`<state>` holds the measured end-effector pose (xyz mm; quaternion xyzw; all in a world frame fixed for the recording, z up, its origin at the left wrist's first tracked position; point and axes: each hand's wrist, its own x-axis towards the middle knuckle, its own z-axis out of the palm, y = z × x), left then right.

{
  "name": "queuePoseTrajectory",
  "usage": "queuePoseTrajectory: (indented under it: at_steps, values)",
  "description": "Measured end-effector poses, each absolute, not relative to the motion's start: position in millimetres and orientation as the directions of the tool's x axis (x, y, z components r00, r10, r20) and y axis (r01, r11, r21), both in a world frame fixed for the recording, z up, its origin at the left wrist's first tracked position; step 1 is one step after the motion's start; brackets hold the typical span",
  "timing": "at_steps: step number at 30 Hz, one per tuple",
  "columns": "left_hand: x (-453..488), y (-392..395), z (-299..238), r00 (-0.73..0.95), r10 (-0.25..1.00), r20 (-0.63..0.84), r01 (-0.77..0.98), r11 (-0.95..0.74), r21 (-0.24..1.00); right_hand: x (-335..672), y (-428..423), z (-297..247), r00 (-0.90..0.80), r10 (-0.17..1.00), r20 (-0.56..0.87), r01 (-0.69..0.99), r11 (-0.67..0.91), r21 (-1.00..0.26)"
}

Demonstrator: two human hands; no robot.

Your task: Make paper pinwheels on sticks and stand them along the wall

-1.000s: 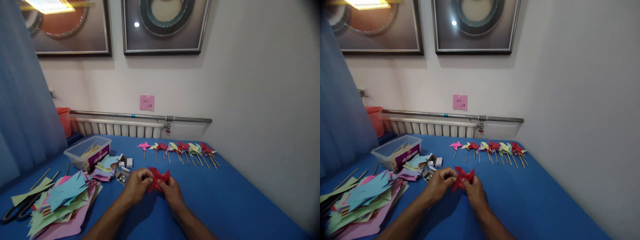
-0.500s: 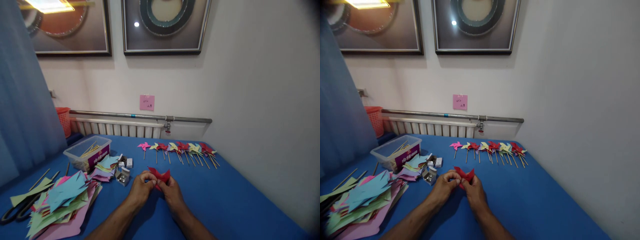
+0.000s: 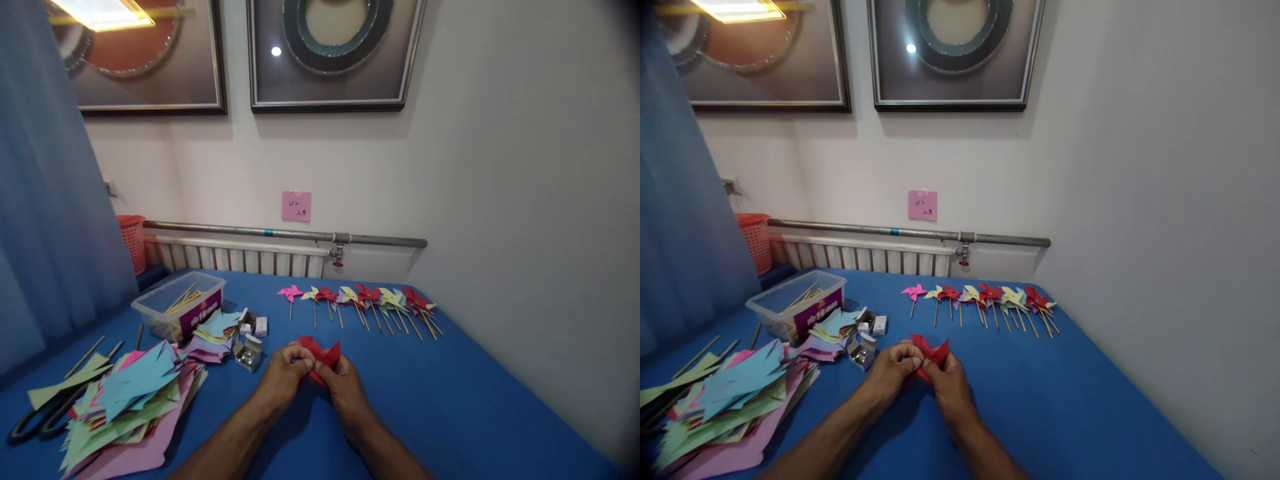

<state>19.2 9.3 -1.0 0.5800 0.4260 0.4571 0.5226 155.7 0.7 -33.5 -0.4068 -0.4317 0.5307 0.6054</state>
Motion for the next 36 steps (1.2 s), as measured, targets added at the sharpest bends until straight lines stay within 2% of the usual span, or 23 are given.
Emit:
queuePoseTrajectory:
  at_steps: [5,13,24,27,36]
  values:
    - [20,10,-1,0.213,0.972,0.099,-0.023,-0.096,0.995,155,-6,-27,0.027,0.996,0.085,-0.337,0.089,-0.937]
    - [20,7,2,0.114,0.968,0.223,0.102,-0.234,0.967,158,5,-41,0.034,0.997,0.072,-0.345,0.079,-0.935]
    - [24,8,-4,0.065,0.995,0.07,-0.114,-0.063,0.991,156,-1,-34,-0.001,0.998,0.07,-0.342,0.066,-0.937]
    - [24,8,-3,0.099,0.994,0.044,-0.118,-0.032,0.992,158,3,-36,-0.003,0.998,0.056,-0.322,0.052,-0.945]
    - [24,7,-3,0.096,0.991,0.097,-0.09,-0.088,0.992,161,0,-32,-0.022,0.998,0.06,-0.307,0.05,-0.95]
